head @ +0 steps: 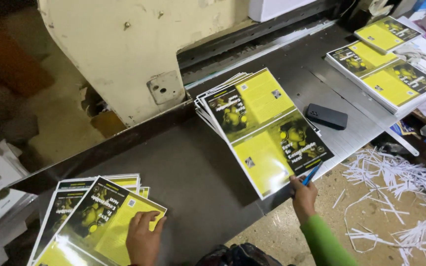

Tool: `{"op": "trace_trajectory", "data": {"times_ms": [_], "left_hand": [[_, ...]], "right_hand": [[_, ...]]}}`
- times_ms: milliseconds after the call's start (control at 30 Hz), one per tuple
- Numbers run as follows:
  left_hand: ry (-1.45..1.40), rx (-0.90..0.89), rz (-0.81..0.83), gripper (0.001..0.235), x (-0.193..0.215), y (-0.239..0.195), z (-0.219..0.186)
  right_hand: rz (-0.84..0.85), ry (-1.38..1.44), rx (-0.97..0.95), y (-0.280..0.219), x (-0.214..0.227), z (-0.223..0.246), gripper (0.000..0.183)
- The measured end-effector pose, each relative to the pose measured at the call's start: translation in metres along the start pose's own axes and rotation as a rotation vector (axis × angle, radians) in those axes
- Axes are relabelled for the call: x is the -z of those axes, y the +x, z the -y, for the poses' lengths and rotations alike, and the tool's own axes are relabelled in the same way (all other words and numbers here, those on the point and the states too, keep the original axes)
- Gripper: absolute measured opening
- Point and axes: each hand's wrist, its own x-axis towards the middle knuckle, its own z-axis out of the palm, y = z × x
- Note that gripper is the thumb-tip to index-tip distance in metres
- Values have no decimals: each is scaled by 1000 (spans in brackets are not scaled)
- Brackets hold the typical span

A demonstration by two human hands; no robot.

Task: Sorting, inspecting, and marking printed sheets on an industrial table in a print shop.

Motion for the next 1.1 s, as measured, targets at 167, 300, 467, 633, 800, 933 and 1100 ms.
{"op": "trace_trajectory", "data": {"times_ms": [167, 300, 467, 633, 800, 933, 1100], "left_hand": [[442, 24, 151, 68, -9, -29, 66], [527, 250, 327, 95, -17, -55, 85], [607, 50, 205, 84, -33, -72, 100], [549, -64, 228, 76, -11, -85, 94], [565, -284, 300, 45, 13, -72, 66], [334, -257, 252, 32, 20, -72, 14], [609, -563, -92, 2, 12, -70, -46]], "right_hand": [[-81, -108, 31, 80, -38, 11, 14], [-112, -187, 113, 146, -59, -6, 21], [-124, -145, 190, 204, -50, -28, 33], [-208, -490, 208, 135, -40, -7, 19], [127, -398, 220, 52, -42, -24, 11], [260, -545, 49, -71, -85, -39, 17], [842, -378, -500, -116, -98, -73, 77]]}}
